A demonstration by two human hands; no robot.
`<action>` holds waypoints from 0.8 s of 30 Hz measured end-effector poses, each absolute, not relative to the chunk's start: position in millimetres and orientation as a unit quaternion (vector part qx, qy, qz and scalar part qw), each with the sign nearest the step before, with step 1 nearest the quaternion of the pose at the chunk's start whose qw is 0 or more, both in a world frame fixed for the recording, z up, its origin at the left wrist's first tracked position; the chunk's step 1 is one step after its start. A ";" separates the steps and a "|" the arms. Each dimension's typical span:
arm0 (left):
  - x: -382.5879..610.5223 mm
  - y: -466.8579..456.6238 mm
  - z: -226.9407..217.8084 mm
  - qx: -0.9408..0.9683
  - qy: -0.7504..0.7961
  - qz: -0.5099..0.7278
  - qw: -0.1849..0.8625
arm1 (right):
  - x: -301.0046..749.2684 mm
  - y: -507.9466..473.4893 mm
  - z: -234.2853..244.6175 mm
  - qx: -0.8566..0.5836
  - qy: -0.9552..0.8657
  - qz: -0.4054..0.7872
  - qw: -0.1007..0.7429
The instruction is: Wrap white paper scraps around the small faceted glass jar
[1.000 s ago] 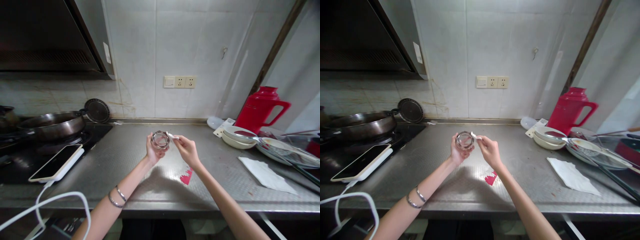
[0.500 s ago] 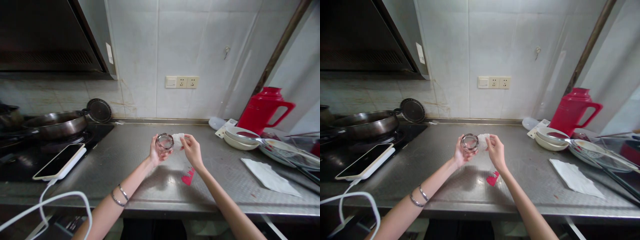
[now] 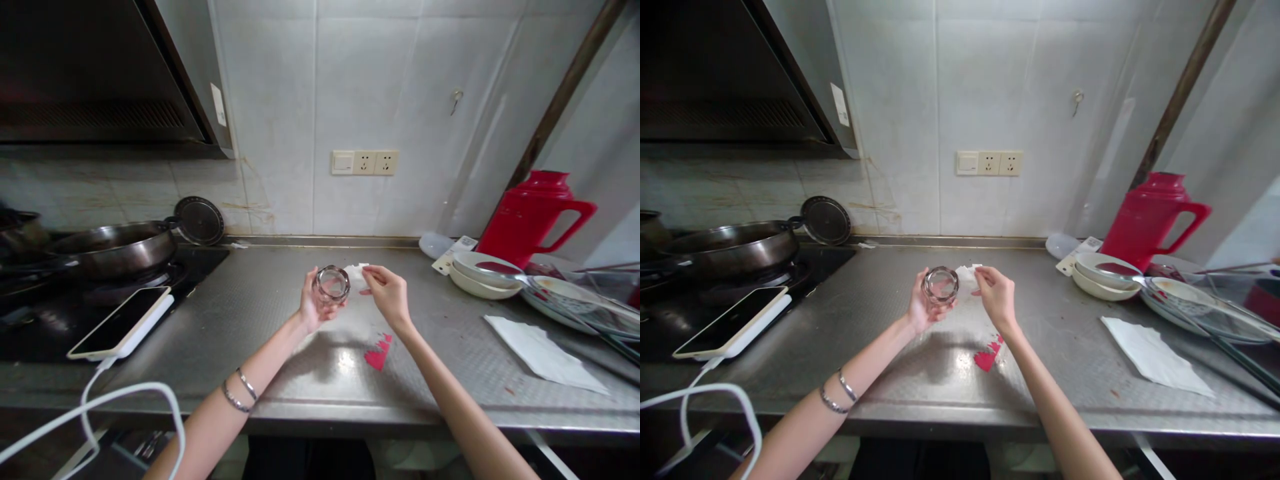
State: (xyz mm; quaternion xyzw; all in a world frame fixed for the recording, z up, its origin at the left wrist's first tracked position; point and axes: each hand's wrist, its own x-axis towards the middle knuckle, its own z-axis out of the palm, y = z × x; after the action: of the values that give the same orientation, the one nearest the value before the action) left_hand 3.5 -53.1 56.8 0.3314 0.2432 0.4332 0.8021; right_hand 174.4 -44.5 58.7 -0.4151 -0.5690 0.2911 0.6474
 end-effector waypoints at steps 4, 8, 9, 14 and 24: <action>3.3 -52.9 57.1 0.355 0.255 0.417 0.796 | 178.1 -45.2 63.4 -0.426 -0.607 0.323 0.588; 4.9 -52.4 54.1 0.363 0.270 0.406 0.794 | 184.7 -44.5 68.8 -0.437 -0.648 0.306 0.544; 5.3 -52.3 53.3 0.362 0.272 0.407 0.793 | 187.3 -43.6 69.7 -0.437 -0.660 0.298 0.534; 5.4 -52.8 53.3 0.363 0.270 0.411 0.791 | 196.9 -40.8 75.0 -0.427 -0.698 0.230 0.527; 7.8 -56.2 52.5 0.358 0.259 0.397 0.804 | 156.1 -46.1 79.6 -0.380 -0.670 0.245 0.588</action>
State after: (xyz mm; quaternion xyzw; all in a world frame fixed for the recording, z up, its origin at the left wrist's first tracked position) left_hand 7.8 -56.2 52.5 0.3578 0.2592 0.3971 0.8044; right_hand 156.1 -46.1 79.6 -0.3801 -0.6703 0.2452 0.5883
